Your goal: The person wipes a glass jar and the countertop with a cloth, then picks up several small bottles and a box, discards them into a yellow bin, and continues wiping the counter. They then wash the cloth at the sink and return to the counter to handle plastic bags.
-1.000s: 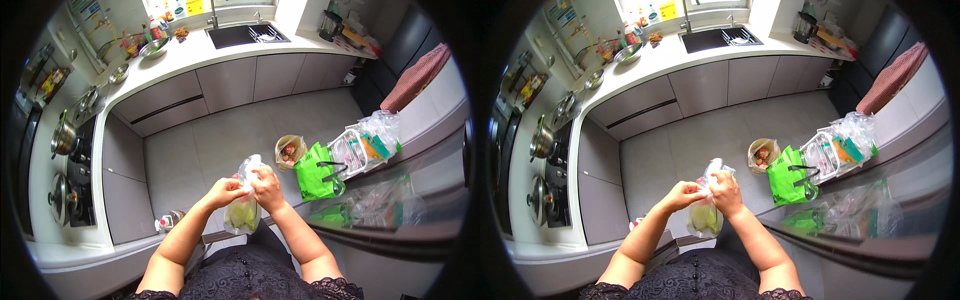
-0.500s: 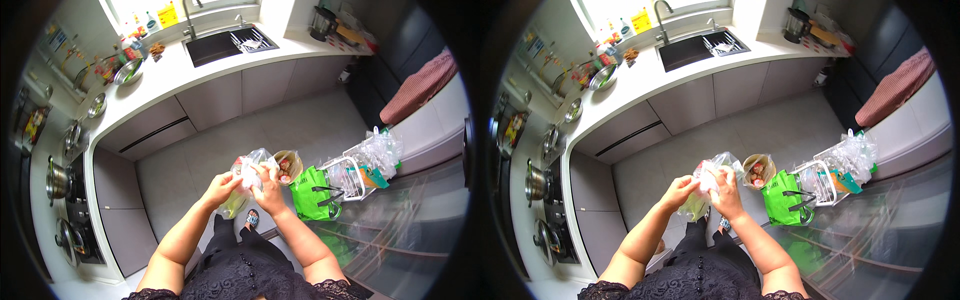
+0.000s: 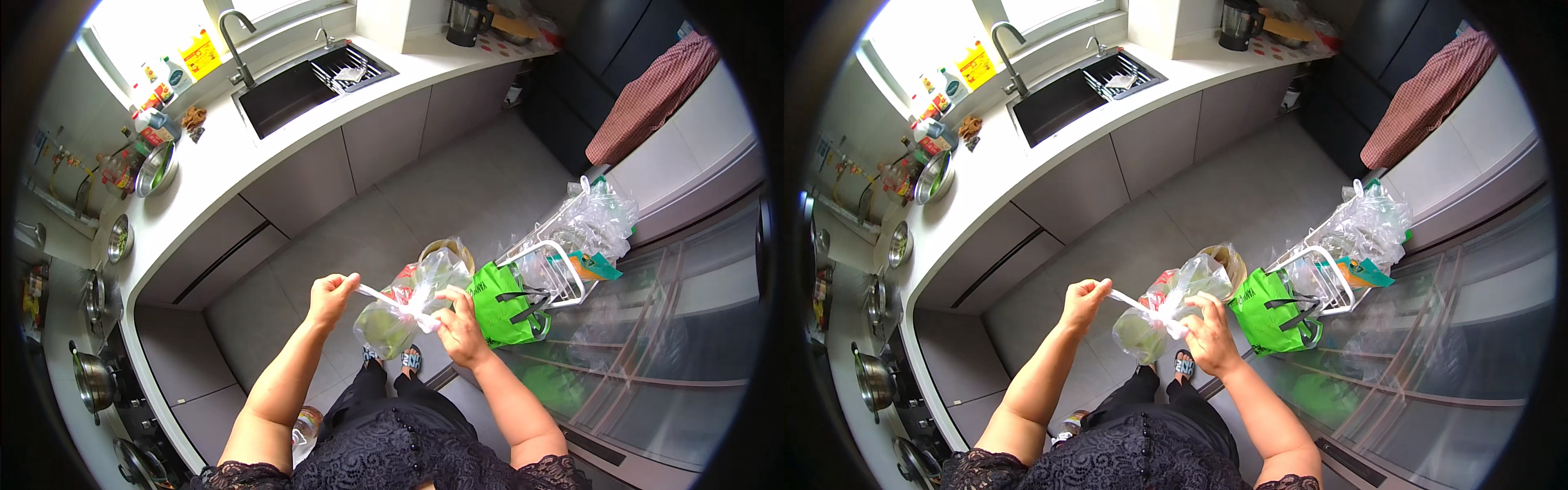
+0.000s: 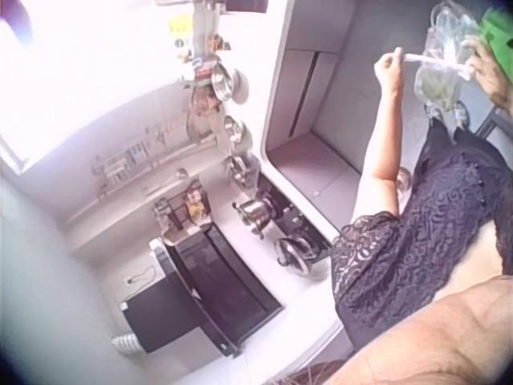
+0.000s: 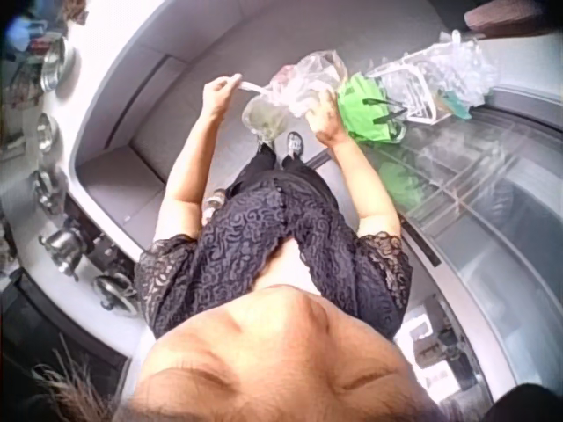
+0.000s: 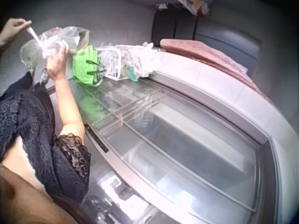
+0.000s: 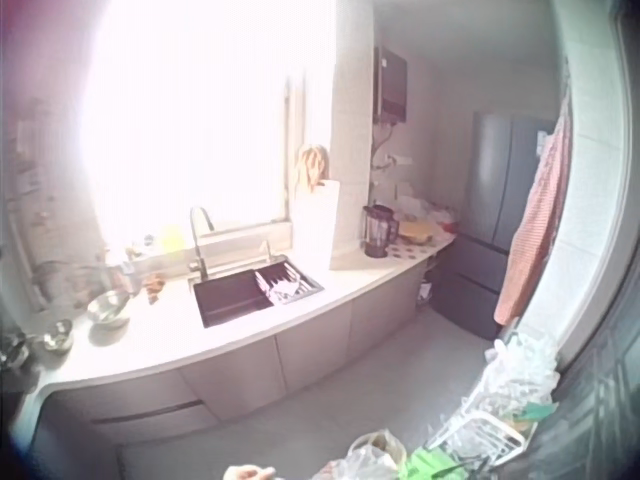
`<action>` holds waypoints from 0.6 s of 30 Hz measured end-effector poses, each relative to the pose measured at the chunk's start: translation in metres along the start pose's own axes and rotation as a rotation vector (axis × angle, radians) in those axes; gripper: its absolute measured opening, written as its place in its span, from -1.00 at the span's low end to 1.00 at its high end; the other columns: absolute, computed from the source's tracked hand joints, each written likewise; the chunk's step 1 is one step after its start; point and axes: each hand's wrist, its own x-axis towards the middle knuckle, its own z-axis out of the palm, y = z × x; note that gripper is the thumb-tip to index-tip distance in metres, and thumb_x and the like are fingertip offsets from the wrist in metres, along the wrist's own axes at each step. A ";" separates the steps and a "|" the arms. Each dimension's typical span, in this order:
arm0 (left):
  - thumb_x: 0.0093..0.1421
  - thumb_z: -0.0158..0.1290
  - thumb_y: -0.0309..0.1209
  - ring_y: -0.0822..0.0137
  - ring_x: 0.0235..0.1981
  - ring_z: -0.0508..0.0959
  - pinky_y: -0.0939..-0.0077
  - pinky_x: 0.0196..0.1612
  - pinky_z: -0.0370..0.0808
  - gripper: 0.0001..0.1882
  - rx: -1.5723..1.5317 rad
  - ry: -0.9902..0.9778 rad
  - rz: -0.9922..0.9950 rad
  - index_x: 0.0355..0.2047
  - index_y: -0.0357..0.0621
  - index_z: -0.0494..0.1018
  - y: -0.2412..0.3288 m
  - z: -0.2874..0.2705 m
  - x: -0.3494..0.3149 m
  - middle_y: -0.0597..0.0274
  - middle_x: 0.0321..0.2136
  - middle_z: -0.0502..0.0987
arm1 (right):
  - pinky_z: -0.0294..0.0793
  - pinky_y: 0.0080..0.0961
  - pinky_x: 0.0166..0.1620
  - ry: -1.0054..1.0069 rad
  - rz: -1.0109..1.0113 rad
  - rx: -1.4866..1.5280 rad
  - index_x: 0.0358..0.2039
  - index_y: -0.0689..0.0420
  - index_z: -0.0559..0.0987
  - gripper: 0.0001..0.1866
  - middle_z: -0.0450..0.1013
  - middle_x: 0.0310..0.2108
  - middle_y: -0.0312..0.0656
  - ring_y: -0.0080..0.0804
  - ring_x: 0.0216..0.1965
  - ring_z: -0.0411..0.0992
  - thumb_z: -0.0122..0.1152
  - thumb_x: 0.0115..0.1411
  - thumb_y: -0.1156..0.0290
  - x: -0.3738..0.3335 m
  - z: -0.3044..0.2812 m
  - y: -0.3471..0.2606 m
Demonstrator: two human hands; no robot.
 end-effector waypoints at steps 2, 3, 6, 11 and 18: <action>0.16 0.14 -0.27 0.67 -0.66 0.16 0.67 -0.62 0.05 -0.72 0.028 -0.013 -0.036 -0.56 -0.23 0.52 -0.008 0.000 0.007 0.56 -0.72 0.29 | 0.03 -0.17 0.20 -0.012 0.033 0.001 -0.44 0.12 0.54 -0.91 0.28 -0.05 -0.08 -0.02 0.11 0.14 0.09 0.02 0.45 -0.006 0.003 0.006; 0.16 0.14 -0.27 0.68 -0.66 0.15 0.66 -0.63 0.04 -0.72 0.041 -0.021 -0.054 -0.56 -0.24 0.52 -0.009 0.000 0.010 0.56 -0.72 0.28 | 0.05 -0.17 0.20 -0.024 0.075 0.034 -0.44 0.12 0.54 -0.90 0.28 -0.03 -0.07 -0.02 0.12 0.13 0.11 0.01 0.44 -0.008 0.003 0.006; 0.17 0.13 -0.28 0.67 -0.62 0.23 0.69 -0.59 0.14 -0.74 -0.069 -0.010 0.008 -0.54 -0.22 0.52 0.006 0.005 0.008 0.53 -0.69 0.33 | 0.09 -0.16 0.20 -0.025 0.177 0.149 -0.36 0.12 0.53 -0.80 0.25 0.04 -0.03 0.01 0.14 0.13 0.18 -0.06 0.40 -0.009 0.008 0.006; 0.19 0.10 -0.38 0.63 -0.53 0.37 0.67 -0.46 0.30 -0.80 -0.096 -0.356 0.049 -0.55 -0.19 0.48 0.044 0.041 -0.024 0.46 -0.57 0.47 | 0.05 -0.04 0.24 -0.010 0.311 0.199 0.14 -0.03 0.33 -0.20 -0.07 0.25 0.26 0.29 0.23 -0.02 0.39 -0.20 0.21 0.012 0.043 -0.016; 0.12 0.17 -0.41 0.51 -0.52 0.43 0.59 -0.40 0.37 -0.83 0.145 -0.496 0.209 -0.54 -0.22 0.48 -0.003 0.050 -0.036 0.29 -0.62 0.46 | 0.42 -0.27 -0.13 0.156 0.500 0.349 -0.21 0.15 0.53 -0.65 0.46 -0.21 0.04 -0.03 -0.14 0.44 0.28 -0.07 0.37 0.009 0.130 0.055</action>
